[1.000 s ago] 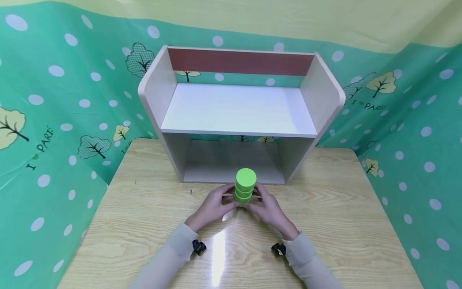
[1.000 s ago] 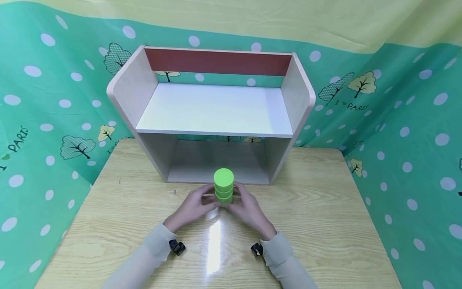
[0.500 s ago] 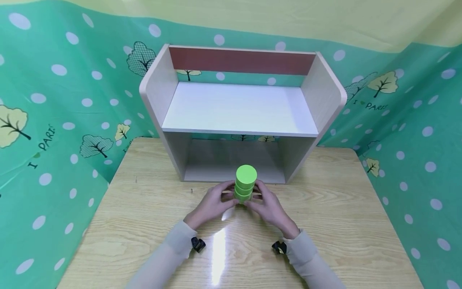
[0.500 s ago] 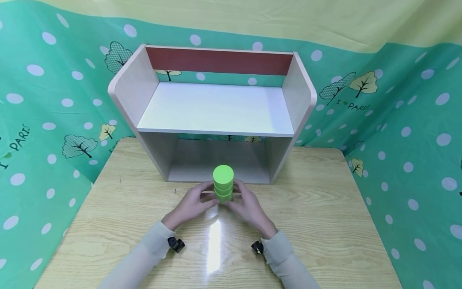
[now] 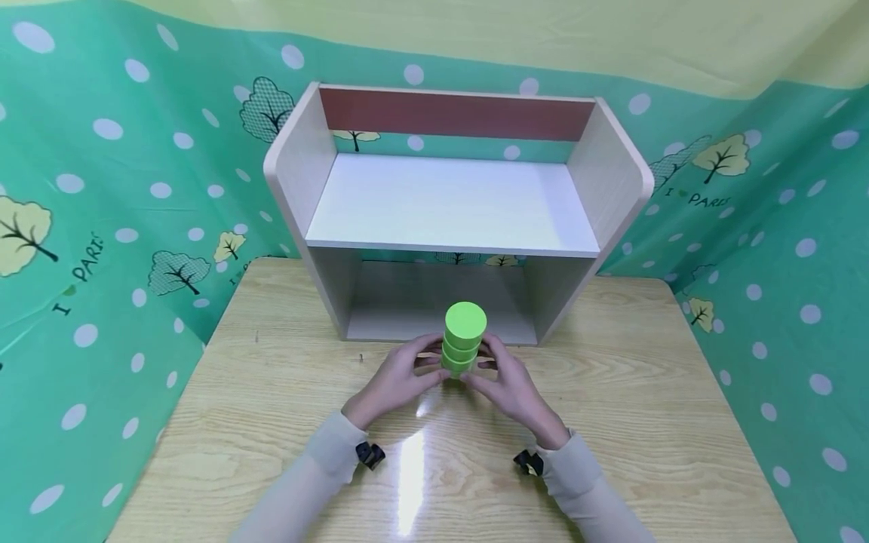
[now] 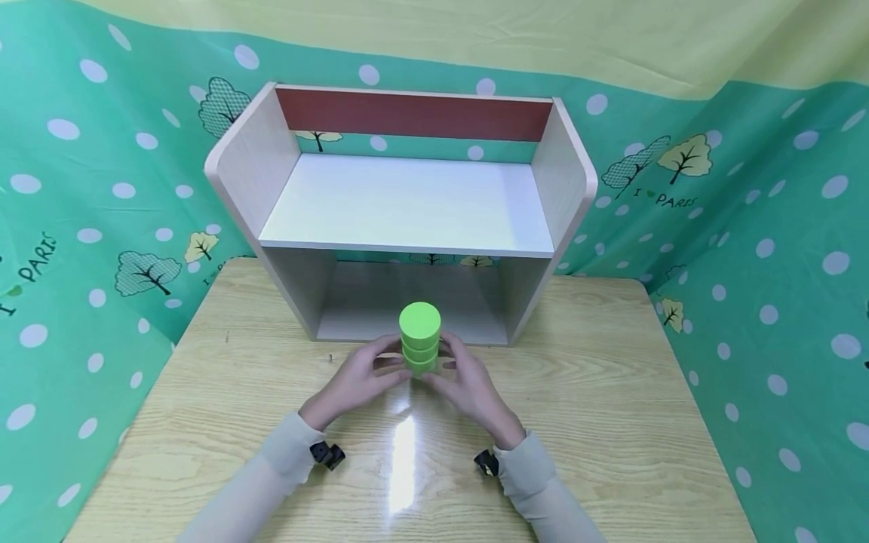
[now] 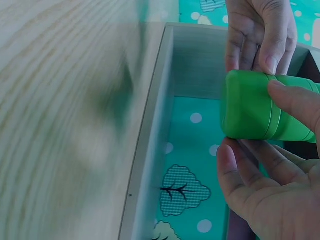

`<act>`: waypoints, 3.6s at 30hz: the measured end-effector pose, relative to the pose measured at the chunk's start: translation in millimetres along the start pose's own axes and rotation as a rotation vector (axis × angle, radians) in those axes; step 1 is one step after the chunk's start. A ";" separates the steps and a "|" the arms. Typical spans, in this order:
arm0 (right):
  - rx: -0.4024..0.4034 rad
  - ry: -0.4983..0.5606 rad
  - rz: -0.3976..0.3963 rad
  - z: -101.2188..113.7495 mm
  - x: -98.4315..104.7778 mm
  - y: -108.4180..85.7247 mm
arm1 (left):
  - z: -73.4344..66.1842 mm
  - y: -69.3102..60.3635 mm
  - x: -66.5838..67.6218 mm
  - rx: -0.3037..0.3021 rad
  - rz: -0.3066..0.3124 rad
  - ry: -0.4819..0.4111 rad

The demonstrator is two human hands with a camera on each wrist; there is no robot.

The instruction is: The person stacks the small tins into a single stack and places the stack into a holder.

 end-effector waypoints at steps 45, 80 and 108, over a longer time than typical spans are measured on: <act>0.186 -0.028 -0.025 49.8 26.1 11.9 | -52.2 15.4 20.3 -0.249 -0.010 0.075; 0.365 -0.084 -0.066 96.6 43.3 34.1 | -99.1 33.1 42.2 -0.392 -0.057 0.025; 0.475 -0.054 -0.121 136.5 57.0 52.6 | -141.2 47.0 57.7 -0.389 -0.088 0.019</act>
Point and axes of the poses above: each hand's wrist, its own y-axis towards the middle knuckle, its own x-axis out of the back of the hand, z = x × y, the point moved 7 cm from there along y, towards the middle knuckle, and after that the axes turned 12 degrees about -z, right-handed, at the moved point
